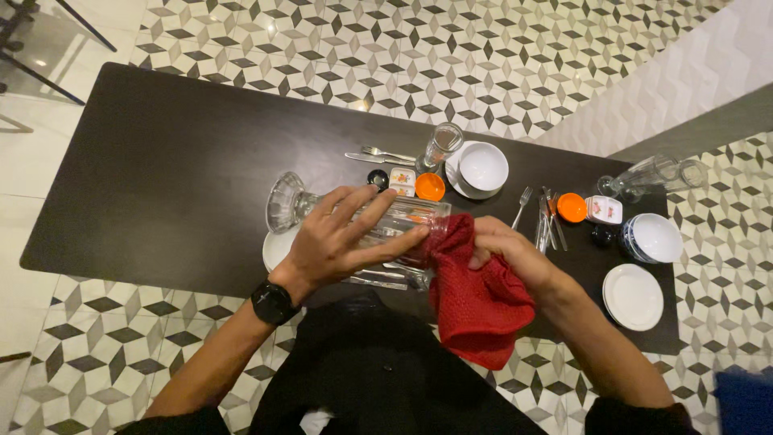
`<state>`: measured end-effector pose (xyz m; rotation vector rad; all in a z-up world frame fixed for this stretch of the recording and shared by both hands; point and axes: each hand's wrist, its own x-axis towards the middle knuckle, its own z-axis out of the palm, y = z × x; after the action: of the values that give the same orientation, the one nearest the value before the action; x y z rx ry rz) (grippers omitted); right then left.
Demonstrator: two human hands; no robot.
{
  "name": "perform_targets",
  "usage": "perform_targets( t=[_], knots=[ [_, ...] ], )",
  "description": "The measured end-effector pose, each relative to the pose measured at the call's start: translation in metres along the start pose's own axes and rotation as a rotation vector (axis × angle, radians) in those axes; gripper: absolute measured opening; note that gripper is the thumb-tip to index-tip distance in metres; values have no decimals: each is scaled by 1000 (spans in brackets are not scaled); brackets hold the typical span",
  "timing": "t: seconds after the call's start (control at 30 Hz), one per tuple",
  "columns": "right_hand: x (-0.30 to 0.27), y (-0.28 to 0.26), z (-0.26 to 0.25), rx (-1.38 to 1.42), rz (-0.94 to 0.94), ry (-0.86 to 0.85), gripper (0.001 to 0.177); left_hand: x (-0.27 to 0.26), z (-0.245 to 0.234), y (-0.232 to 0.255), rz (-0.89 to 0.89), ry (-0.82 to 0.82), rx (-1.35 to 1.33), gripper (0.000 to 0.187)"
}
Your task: The person wipes a bowl, a tall glass, and several orange lids with a cloth.
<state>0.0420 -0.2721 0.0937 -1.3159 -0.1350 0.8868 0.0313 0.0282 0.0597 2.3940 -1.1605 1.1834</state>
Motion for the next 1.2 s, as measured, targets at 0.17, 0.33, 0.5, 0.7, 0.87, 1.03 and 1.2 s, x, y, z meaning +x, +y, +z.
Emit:
perform_targets(
  t=[0.17,0.33,0.5,0.7,0.87,1.03,1.2],
  knots=[
    [-2,7,47,515,-4,188,53,-20,-7,-13,-74,66,-59,56],
    [-4,3,57,341,-356,464,34,-32,-20,-27,-248,13,-406,82],
    [-22,-52,79,-1378,-963,476,56,-28,-49,-41,-449,-221,-936,102],
    [1,-86,107,-2328,-1197,85,58,-26,-64,-56,-475,-472,-1452,98],
    [12,-88,131,-2317,-962,114,52,-28,-66,-66,-558,-496,-1488,95],
    [21,-84,144,-2154,-708,170,47,-11,-82,-66,-380,-282,-999,92],
    [14,-78,139,-1645,-620,237,41,-7,-92,-66,-268,-210,-572,97]
  ],
)
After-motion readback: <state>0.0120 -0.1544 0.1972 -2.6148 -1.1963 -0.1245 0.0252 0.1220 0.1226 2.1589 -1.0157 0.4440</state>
